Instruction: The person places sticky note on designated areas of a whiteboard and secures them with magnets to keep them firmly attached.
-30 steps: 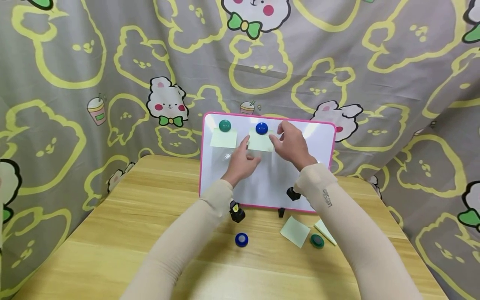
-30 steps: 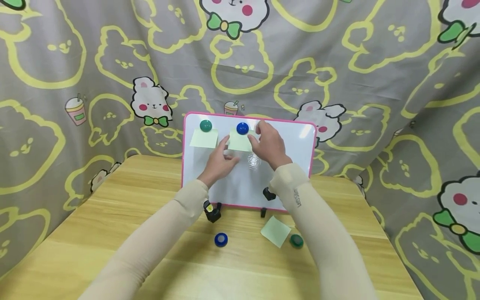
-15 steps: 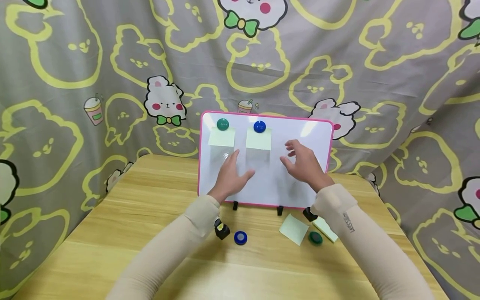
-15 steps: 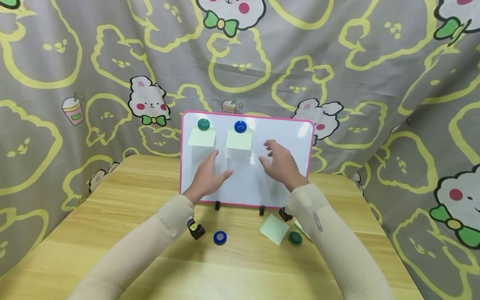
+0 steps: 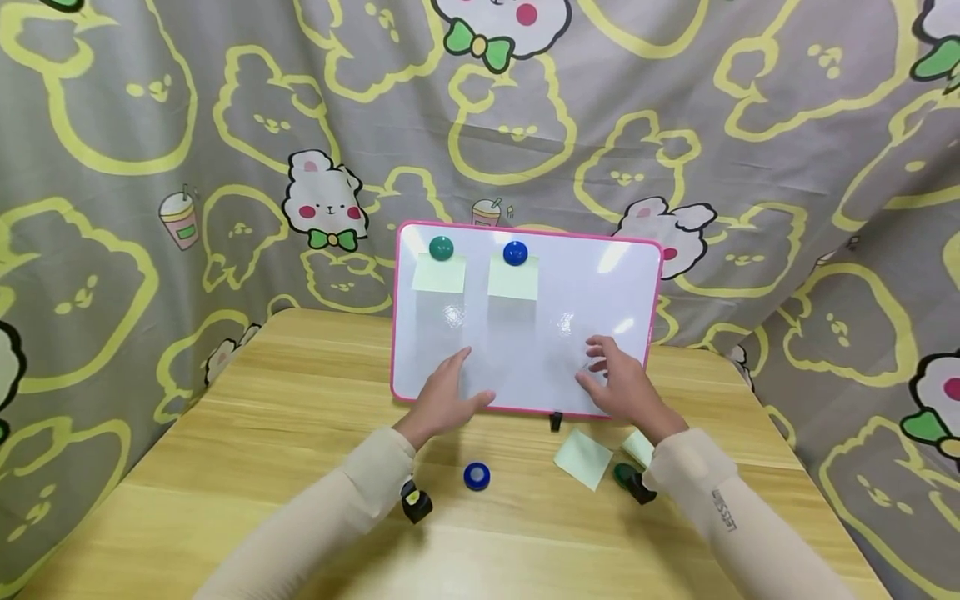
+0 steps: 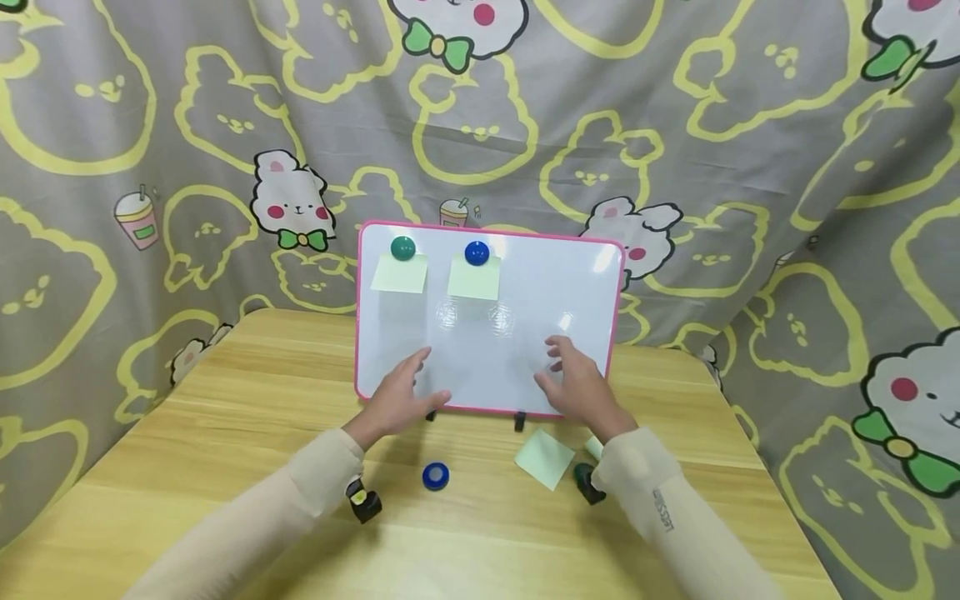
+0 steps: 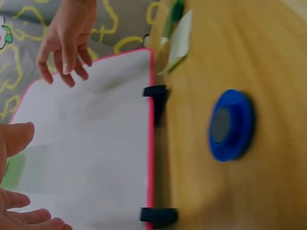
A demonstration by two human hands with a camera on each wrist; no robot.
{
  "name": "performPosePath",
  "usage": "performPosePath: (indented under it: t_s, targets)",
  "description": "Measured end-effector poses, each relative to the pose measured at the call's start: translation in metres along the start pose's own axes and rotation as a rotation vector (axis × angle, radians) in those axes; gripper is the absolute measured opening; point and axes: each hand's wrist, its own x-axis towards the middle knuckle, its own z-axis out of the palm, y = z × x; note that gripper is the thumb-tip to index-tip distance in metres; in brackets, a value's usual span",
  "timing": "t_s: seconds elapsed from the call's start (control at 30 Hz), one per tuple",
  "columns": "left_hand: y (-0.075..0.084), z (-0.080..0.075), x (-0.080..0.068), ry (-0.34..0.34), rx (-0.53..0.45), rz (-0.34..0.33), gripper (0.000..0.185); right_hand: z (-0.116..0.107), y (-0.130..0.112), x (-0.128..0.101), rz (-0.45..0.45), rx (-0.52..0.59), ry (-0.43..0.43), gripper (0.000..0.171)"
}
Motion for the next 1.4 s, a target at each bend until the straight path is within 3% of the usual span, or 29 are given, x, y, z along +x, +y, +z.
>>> performPosePath:
  t_s: [0.1, 0.23, 0.33, 0.43, 0.67, 0.97, 1.17, 1.4]
  targets:
    - [-0.007, 0.004, -0.008, -0.067, -0.001, 0.024, 0.081, 0.007, 0.006, -0.012, 0.001, 0.004, -0.044, 0.053]
    - [-0.02, 0.008, -0.018, -0.225, -0.011, 0.084, 0.078, 0.017, 0.014, -0.025, -0.022, 0.003, -0.092, 0.052]
    - [-0.027, 0.012, -0.024, -0.333, 0.02, 0.121, 0.076, 0.024, 0.017, -0.031, -0.01, 0.008, -0.138, 0.052]
    - [-0.031, 0.016, -0.029, -0.39, 0.074, 0.133, 0.075, 0.027, 0.018, -0.036, 0.012, 0.011, -0.195, 0.05]
    - [-0.03, 0.016, -0.034, -0.427, 0.14, 0.105, 0.07, 0.033, 0.021, -0.042, 0.041, -0.034, -0.291, 0.032]
    - [-0.032, 0.017, -0.034, -0.464, 0.195, 0.097, 0.054, 0.035, 0.03, -0.045, 0.036, -0.09, -0.374, 0.033]
    - [-0.023, 0.023, -0.027, -0.469, 0.238, 0.18, 0.04, 0.025, 0.037, -0.042, 0.033, -0.112, -0.474, 0.035]
    - [0.004, 0.044, -0.016, -0.52, 0.298, 0.241, 0.038, 0.016, 0.038, -0.042, 0.07, -0.109, -0.547, 0.04]
